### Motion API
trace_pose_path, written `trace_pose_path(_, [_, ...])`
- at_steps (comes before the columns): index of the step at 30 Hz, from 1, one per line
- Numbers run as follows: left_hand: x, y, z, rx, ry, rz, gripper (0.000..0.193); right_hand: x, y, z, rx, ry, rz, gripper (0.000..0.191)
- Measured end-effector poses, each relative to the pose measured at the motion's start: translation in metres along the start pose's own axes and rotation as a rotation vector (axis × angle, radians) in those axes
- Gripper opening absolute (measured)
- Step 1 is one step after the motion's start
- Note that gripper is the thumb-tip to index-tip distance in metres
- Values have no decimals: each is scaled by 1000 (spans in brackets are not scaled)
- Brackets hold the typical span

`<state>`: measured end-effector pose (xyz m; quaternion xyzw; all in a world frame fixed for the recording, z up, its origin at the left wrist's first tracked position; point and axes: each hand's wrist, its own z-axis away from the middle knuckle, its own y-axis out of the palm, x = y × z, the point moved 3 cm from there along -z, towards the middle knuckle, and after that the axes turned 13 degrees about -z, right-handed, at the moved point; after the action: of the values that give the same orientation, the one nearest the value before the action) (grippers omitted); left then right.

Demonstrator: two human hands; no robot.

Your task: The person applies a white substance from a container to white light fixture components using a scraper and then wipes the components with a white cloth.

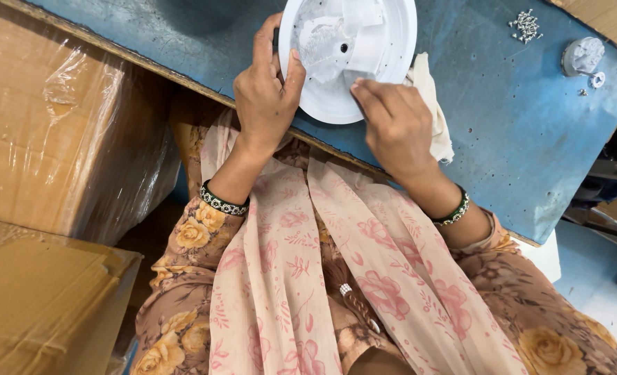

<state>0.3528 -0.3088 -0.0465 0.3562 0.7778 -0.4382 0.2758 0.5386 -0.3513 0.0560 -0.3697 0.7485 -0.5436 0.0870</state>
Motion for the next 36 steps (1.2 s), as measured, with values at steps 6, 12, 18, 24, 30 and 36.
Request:
trace_pose_path(6, [0,1,-1,2,-16,-11,41,-20,-10,-9,28,21,-92,14])
trace_pose_path(12, [-3,0,-4,5,-35,-39,40,-43,-12,-45,45,-85,-139,16])
trace_pose_path(18, [-4,-1,-5,-19,-35,8,40,-44,-13,-78,32,-121,-62,16])
trace_pose_path(24, [-3,0,-4,12,-35,-8,42,-43,-20,-83,14,-195,-31,16])
trace_pose_path(30, [-5,-4,-4,0,-38,12,44,-40,-5,-69,31,-188,17,18])
trace_pose_path(36, [-4,-4,-4,23,-55,-14,45,-48,-24,-44,152,-248,-28,12])
